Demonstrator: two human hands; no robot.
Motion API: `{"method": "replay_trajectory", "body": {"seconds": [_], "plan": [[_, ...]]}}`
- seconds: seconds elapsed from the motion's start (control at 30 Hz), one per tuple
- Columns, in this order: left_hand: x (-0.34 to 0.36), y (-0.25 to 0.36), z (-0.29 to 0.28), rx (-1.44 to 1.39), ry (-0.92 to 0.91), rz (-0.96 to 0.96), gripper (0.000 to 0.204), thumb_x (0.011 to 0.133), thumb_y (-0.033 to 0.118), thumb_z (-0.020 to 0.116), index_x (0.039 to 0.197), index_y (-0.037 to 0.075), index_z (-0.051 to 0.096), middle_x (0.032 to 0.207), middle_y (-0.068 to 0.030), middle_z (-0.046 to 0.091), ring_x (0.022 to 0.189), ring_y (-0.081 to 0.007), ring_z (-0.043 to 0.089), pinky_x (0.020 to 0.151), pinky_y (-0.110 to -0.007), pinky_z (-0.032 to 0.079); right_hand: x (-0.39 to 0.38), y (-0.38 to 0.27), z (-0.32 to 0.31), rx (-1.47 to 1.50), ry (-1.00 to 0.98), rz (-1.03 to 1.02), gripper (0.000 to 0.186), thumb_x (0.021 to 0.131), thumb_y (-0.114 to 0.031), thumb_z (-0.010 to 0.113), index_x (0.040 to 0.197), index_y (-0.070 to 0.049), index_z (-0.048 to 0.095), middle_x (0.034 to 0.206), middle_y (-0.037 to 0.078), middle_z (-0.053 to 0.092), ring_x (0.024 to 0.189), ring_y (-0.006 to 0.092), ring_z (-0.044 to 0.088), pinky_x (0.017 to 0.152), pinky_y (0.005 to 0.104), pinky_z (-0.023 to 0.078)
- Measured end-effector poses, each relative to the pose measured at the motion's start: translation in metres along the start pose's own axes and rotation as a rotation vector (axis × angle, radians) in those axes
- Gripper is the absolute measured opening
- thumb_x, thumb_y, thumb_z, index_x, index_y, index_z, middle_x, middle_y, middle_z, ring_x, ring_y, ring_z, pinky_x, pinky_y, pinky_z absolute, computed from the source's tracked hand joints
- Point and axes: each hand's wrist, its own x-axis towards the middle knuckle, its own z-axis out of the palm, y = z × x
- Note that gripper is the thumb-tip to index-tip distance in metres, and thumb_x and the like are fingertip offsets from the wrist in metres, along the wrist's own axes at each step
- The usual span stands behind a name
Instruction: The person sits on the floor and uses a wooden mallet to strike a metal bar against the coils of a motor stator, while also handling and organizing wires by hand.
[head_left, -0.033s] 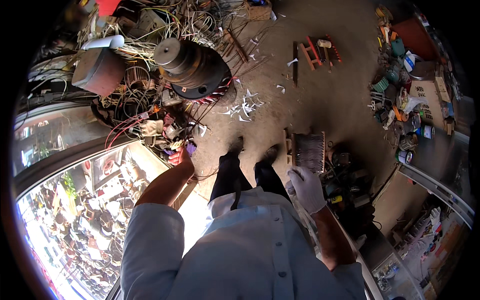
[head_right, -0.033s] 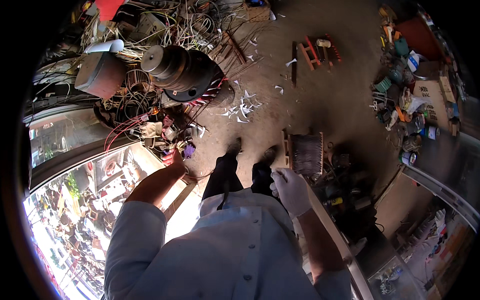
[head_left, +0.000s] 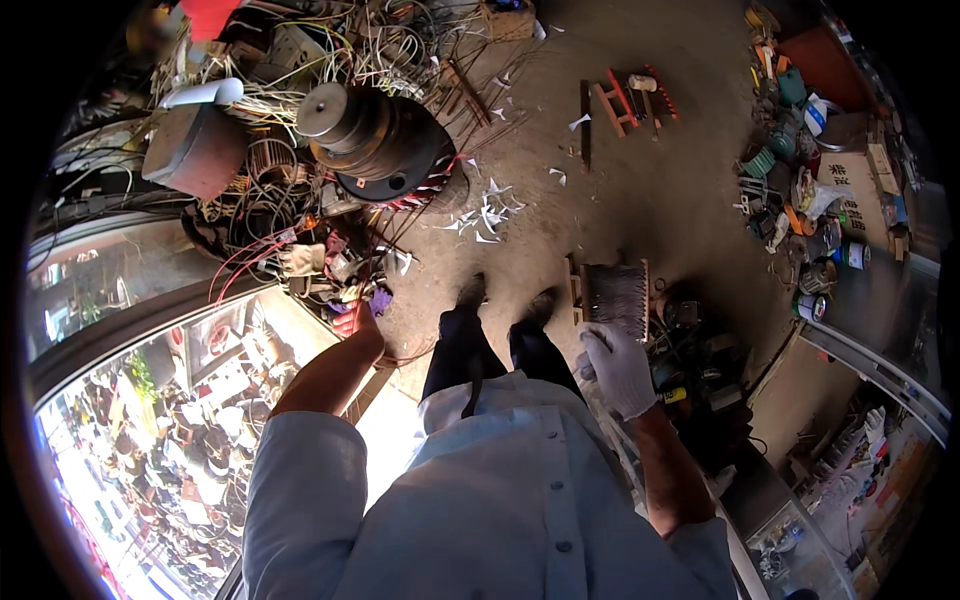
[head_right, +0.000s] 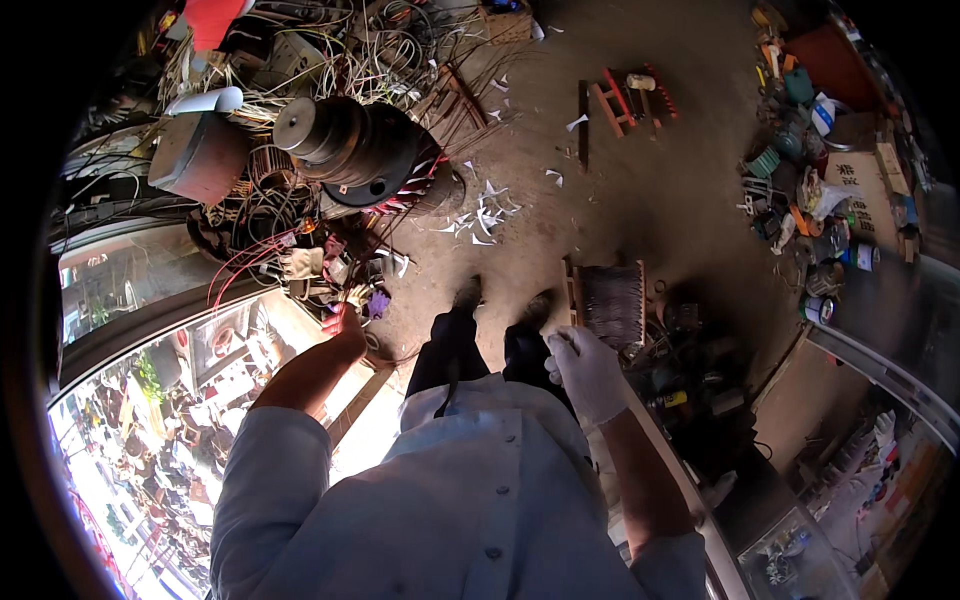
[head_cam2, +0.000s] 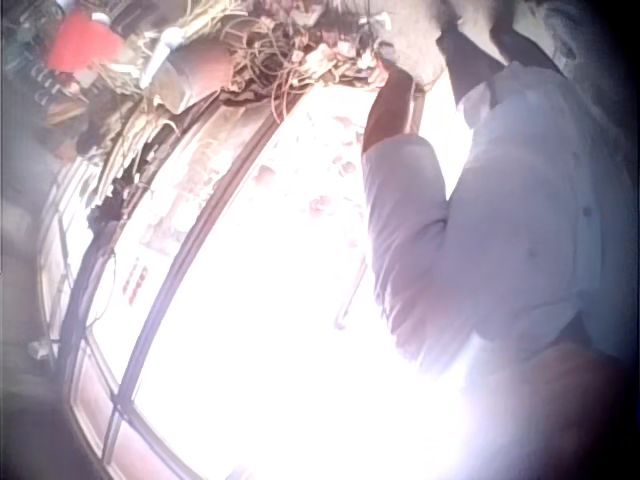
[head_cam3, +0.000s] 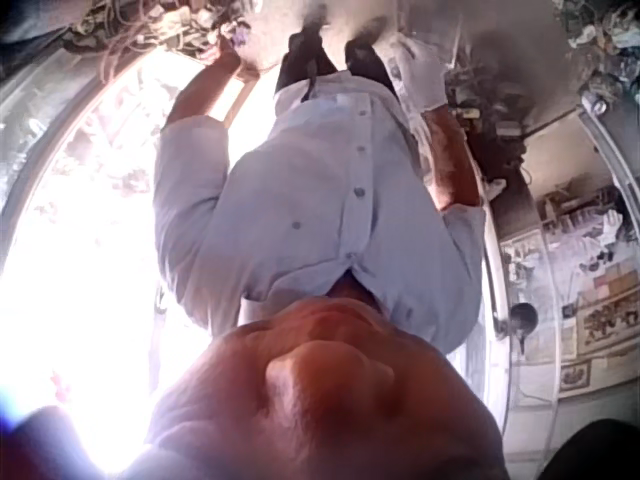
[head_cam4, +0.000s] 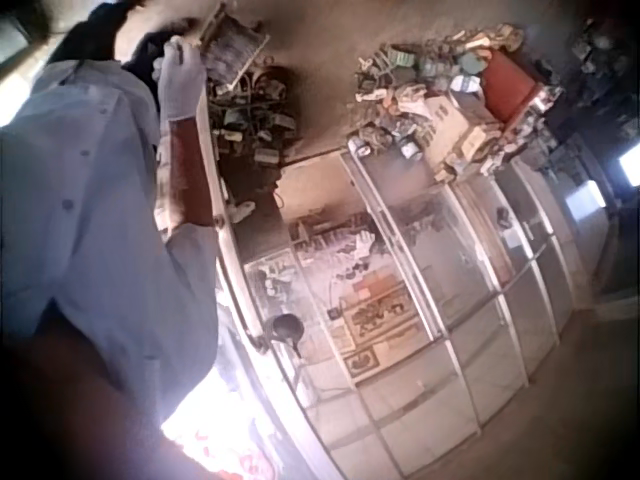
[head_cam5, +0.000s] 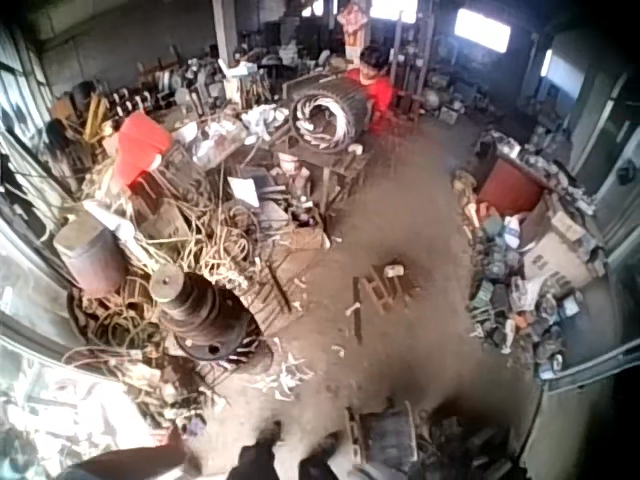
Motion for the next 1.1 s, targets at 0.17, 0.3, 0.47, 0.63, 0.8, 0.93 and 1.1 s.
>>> {"method": "replay_trajectory", "body": {"seconds": [0.17, 0.3, 0.47, 0.63, 0.8, 0.93, 1.1], "plan": [[-0.036, 0.044, 0.02, -0.384, 0.039, 0.052, 0.03, 0.099, 0.043, 0.055, 0.105, 0.02, 0.073, 0.111, -0.0057, 0.076, 0.097, -0.0276, 0.072, 0.094, -0.057, 0.041, 0.027, -0.016, -0.05, 0.07, 0.058, -0.056, 0.02, 0.103, -0.013, 0.058, 0.114, 0.004, 0.064, 0.076, -0.001, 0.053, 0.06, 0.0051, 0.05, 0.051, 0.0225, 0.04], [-0.043, 0.046, 0.004, -0.615, 0.116, 0.119, 0.033, 0.098, 0.046, 0.054, 0.11, 0.021, 0.073, 0.118, -0.0052, 0.074, 0.103, -0.0269, 0.07, 0.096, -0.057, 0.04, 0.043, -0.023, -0.058, 0.022, 0.079, -0.035, 0.018, 0.103, -0.014, 0.058, 0.109, 0.002, 0.064, 0.074, -0.001, 0.053, 0.059, 0.0053, 0.049, 0.051, 0.0226, 0.04], [-0.028, 0.061, -0.031, -0.793, 0.177, 0.259, 0.039, 0.097, 0.051, 0.054, 0.116, 0.022, 0.073, 0.127, -0.0047, 0.072, 0.111, -0.0261, 0.068, 0.098, -0.058, 0.039, 0.078, -0.054, -0.037, -0.193, -0.008, -0.045, 0.021, 0.102, -0.017, 0.061, 0.11, 0.001, 0.067, 0.074, 0.001, 0.06, 0.06, 0.0062, 0.055, 0.055, 0.0237, 0.046], [0.002, 0.028, -0.09, -1.053, 0.251, 0.485, 0.062, 0.087, 0.055, 0.068, 0.139, 0.022, 0.064, 0.144, -0.0129, 0.062, 0.132, -0.0394, 0.056, 0.107, -0.066, 0.035, 0.098, -0.105, -0.031, -0.301, 0.022, -0.076, 0.026, 0.1, -0.022, 0.063, 0.111, 0.002, 0.069, 0.079, 0.006, 0.067, 0.062, 0.0092, 0.061, 0.057, 0.0257, 0.049], [-0.076, -0.057, -0.071, -1.566, 0.37, 0.533, 0.059, 0.088, 0.047, 0.069, 0.134, 0.012, 0.066, 0.135, -0.0201, 0.062, 0.13, -0.0365, 0.058, 0.107, -0.045, 0.048, 0.12, -0.152, -0.03, -0.438, 0.042, -0.243, 0.03, 0.101, -0.022, 0.06, 0.109, 0.006, 0.068, 0.075, 0.011, 0.067, 0.065, 0.0166, 0.067, 0.059, 0.0299, 0.055], [-0.06, -0.056, -0.092, -1.951, 0.474, 0.304, 0.058, 0.095, 0.049, 0.059, 0.133, 0.006, 0.065, 0.141, -0.0218, 0.058, 0.133, -0.0376, 0.055, 0.109, -0.052, 0.046, 0.154, -0.163, -0.035, -0.495, -0.029, -0.226, 0.031, 0.102, -0.024, 0.06, 0.11, 0.005, 0.069, 0.075, 0.01, 0.068, 0.066, 0.0169, 0.068, 0.062, 0.0305, 0.054], [-0.061, -0.092, -0.109, -2.266, 0.759, 0.441, 0.037, 0.1, 0.031, 0.055, 0.131, 0.013, 0.062, 0.129, -0.0202, 0.065, 0.121, -0.0409, 0.063, 0.097, -0.05, 0.053, 0.211, -0.175, -0.031, -0.816, -0.132, -0.305, 0.028, 0.099, -0.026, 0.061, 0.111, -0.003, 0.072, 0.081, 0.011, 0.074, 0.072, 0.0195, 0.071, 0.068, 0.0346, 0.054]]}}
